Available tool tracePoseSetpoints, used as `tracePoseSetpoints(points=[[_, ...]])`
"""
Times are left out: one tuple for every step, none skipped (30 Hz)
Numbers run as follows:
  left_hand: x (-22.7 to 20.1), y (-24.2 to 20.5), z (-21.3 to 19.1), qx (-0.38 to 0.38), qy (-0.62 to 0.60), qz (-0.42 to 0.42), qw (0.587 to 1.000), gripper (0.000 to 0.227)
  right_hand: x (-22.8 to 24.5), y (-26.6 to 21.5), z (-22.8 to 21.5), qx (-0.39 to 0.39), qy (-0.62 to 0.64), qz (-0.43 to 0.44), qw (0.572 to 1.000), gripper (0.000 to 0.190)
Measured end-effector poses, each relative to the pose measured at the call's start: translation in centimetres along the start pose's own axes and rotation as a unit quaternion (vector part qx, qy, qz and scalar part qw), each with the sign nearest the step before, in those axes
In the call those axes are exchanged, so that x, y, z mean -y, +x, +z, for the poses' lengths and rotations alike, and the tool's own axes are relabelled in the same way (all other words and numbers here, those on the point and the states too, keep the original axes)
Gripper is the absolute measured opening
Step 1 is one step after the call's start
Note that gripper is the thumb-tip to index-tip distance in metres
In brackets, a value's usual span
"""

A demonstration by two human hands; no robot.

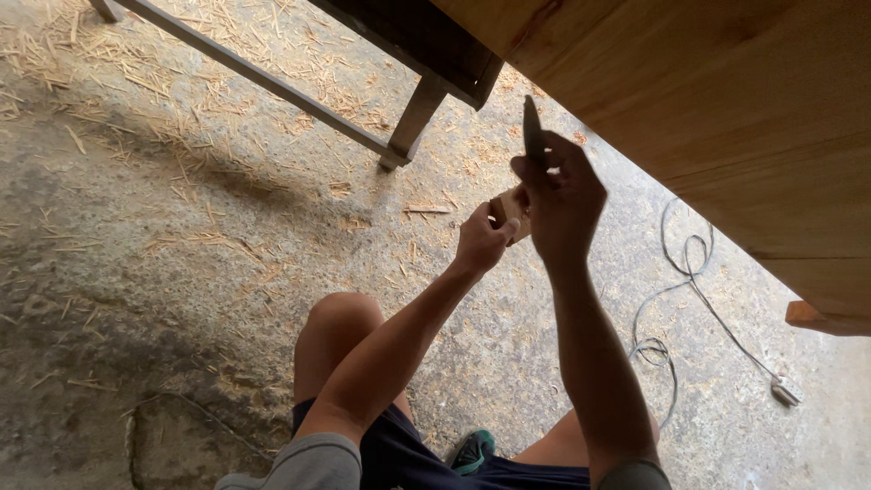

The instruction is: The person applies wood filler to gaps in a wooden table using a putty knife, smoothing the filler into the seams and edges. They repeatedly scoop filler from a small board and spread it along the joints.

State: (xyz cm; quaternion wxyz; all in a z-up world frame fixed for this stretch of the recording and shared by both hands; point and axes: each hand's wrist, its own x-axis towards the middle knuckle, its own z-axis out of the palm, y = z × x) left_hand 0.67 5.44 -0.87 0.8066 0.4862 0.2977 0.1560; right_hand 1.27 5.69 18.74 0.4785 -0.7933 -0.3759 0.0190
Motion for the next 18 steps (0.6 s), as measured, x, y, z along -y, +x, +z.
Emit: tracePoseSetpoints(points=[[-0.1,-0.1,0.1,-0.001,0.006,0.001,1.000,0.039,0.1,0.5,-0.3,-0.017,-0.038,-0.078,0.996,0.020],[-0.2,-0.2,0.0,-0.002,0.011,0.001,1.000,0.040,0.3,1.0,-0.6,-0.033,-0.076,-0.156,0.984,0.016],[-0.4,-0.2,0.0,0.000,0.009,0.000,1.000,0.041,0.5,1.7,-0.8,-0.043,-0.103,-0.195,0.974,0.018],[-0.6,-0.2,-0.1,0.003,0.006,-0.001,1.000,0.041,0.7,2.4,-1.1,-0.052,-0.129,-0.234,0.962,0.022],[-0.7,-0.3,-0.3,0.006,0.004,-0.004,1.000,0.041,0.8,3.0,-1.4,-0.061,-0.155,-0.271,0.948,0.027],[-0.8,-0.4,-0.4,0.003,0.004,-0.002,1.000,0.041,1.0,3.5,-1.6,-0.067,-0.205,-0.309,0.926,0.029],[-1.0,-0.5,-0.7,0.001,0.004,0.000,1.000,0.040,1.2,4.0,-1.8,-0.073,-0.254,-0.346,0.900,0.031],[-1.1,-0.5,-0.8,-0.002,0.004,0.002,1.000,0.040,1.3,4.5,-1.9,-0.077,-0.301,-0.381,0.871,0.033],[-1.2,-0.5,-0.9,-0.001,-0.004,0.003,1.000,0.040,1.4,4.9,-1.8,-0.075,-0.304,-0.381,0.870,0.034],[-1.3,-0.4,-0.9,0.000,-0.013,0.003,1.000,0.040,1.3,5.4,-1.8,-0.073,-0.307,-0.380,0.870,0.034],[-1.2,-0.5,-0.9,0.000,-0.020,0.001,1.000,0.040,1.2,5.6,-1.6,-0.070,-0.309,-0.378,0.870,0.034],[-1.1,-0.5,-0.9,-0.001,-0.010,0.006,1.000,0.040,1.0,5.7,-1.5,-0.069,-0.316,-0.379,0.867,0.035],[-1.0,-0.6,-1.0,-0.003,0.001,0.011,1.000,0.040,0.7,5.9,-1.3,-0.070,-0.322,-0.380,0.864,0.035],[-0.9,-0.6,-1.2,-0.005,0.012,0.016,1.000,0.039,0.4,5.8,-1.1,-0.070,-0.328,-0.381,0.862,0.036],[-0.9,-0.6,-1.2,-0.003,0.008,0.010,1.000,0.040,0.2,5.9,-1.0,-0.075,-0.341,-0.382,0.856,0.038],[-0.9,-0.5,-1.3,-0.001,0.004,0.004,1.000,0.040,-0.1,6.0,-0.9,-0.080,-0.355,-0.383,0.849,0.040],[-0.9,-0.5,-1.3,0.002,0.000,-0.002,1.000,0.040,-0.4,6.0,-1.0,-0.085,-0.369,-0.383,0.843,0.042],[-0.8,-0.4,-1.3,-0.001,0.004,0.004,1.000,0.041,-0.7,6.3,-1.1,-0.093,-0.392,-0.389,0.829,0.042]])
